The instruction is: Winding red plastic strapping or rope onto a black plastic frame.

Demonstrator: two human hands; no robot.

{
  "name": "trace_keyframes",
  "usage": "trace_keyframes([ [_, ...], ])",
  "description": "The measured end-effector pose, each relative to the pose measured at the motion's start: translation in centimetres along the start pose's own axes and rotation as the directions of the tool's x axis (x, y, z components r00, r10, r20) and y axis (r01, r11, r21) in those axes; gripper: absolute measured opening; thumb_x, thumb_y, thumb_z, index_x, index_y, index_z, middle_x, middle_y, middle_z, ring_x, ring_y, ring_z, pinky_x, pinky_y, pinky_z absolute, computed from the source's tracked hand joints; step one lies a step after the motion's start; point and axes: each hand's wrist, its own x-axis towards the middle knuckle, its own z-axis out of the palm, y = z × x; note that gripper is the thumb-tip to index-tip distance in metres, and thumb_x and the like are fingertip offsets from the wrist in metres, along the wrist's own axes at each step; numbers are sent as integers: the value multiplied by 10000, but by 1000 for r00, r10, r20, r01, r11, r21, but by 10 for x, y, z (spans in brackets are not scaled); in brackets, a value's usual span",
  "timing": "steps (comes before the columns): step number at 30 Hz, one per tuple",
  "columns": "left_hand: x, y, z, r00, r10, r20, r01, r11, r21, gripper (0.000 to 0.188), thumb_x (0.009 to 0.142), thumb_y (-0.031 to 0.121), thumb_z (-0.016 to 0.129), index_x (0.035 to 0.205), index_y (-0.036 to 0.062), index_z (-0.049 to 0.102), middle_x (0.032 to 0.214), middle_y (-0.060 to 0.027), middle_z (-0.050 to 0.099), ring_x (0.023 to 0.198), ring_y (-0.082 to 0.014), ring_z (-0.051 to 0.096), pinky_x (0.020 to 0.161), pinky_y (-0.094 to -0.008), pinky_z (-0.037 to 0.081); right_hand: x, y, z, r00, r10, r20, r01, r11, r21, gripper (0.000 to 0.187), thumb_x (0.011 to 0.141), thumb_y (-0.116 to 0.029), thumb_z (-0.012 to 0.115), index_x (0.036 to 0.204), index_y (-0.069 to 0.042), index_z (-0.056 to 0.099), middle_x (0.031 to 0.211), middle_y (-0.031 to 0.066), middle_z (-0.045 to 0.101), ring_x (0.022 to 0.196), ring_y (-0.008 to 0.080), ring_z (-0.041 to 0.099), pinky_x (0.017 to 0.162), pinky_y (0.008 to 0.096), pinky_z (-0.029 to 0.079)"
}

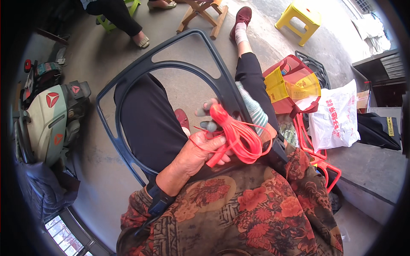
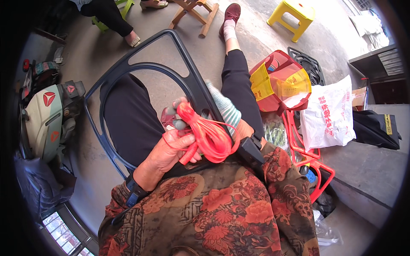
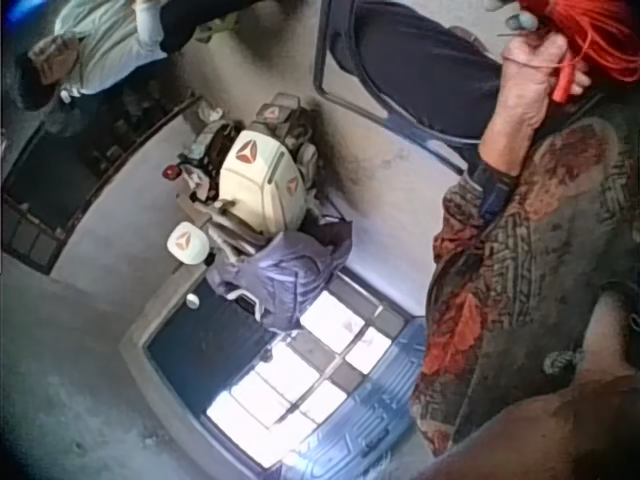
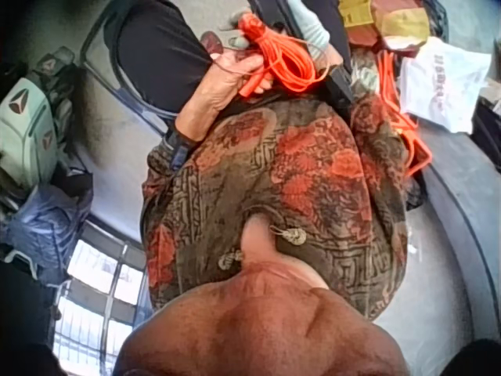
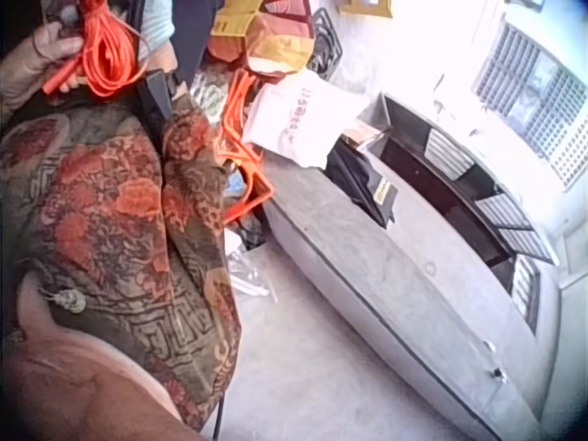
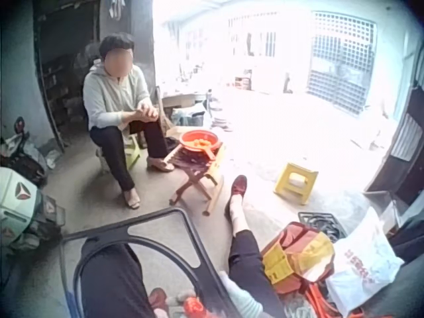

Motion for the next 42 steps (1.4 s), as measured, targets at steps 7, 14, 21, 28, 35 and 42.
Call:
trace_keyframes([
  [7,0,0,-5,993,41,-114,-27,993,119,218,916,209,555,976,0,553,815,-123,647,615,-137,641,541,-228,542,-16,-5,1,969,-45,-244,-143,704,-696,562,734,-36,689,1250,4,470,1133,96,577,998,163,581,892,315,468],
  [14,4,-1,-6,990,68,-120,-51,989,140,175,928,192,531,920,17,533,781,-119,643,616,-147,635,551,-232,535,-39,22,-4,771,-490,-406,-424,80,-902,438,722,-197,719,1081,-4,560,829,36,629,757,146,594,706,291,493],
  [21,5,2,-9,974,137,-179,-96,970,225,198,941,200,496,868,18,521,733,-100,605,566,-143,583,534,-252,500,-43,31,-21,849,-314,-425,18,821,-570,311,884,-309,600,1019,-28,612,863,-12,601,763,65,527,675,219,454],
  [28,9,2,-4,981,127,-149,-96,975,199,191,932,226,520,887,40,516,739,-111,633,571,-138,619,513,-238,521,-71,20,-16,881,-189,-434,142,980,-138,297,898,-302,581,1048,-46,576,867,38,629,747,129,607,700,272,516],
  [35,9,5,-3,978,124,-168,-100,985,144,187,933,215,517,942,29,523,736,-116,633,566,-147,620,521,-256,527,-119,-17,-48,837,-498,-227,525,847,77,378,920,-308,532,1123,8,498,754,17,518,637,111,519,609,261,460],
  [42,6,3,-2,984,128,-121,-116,988,104,177,938,200,502,988,30,513,742,-133,636,570,-173,633,504,-260,533,-190,-14,-104,697,-603,-388,573,794,-204,323,930,-268,521,1103,4,510,657,-24,403,536,66,421,518,217,378],
])
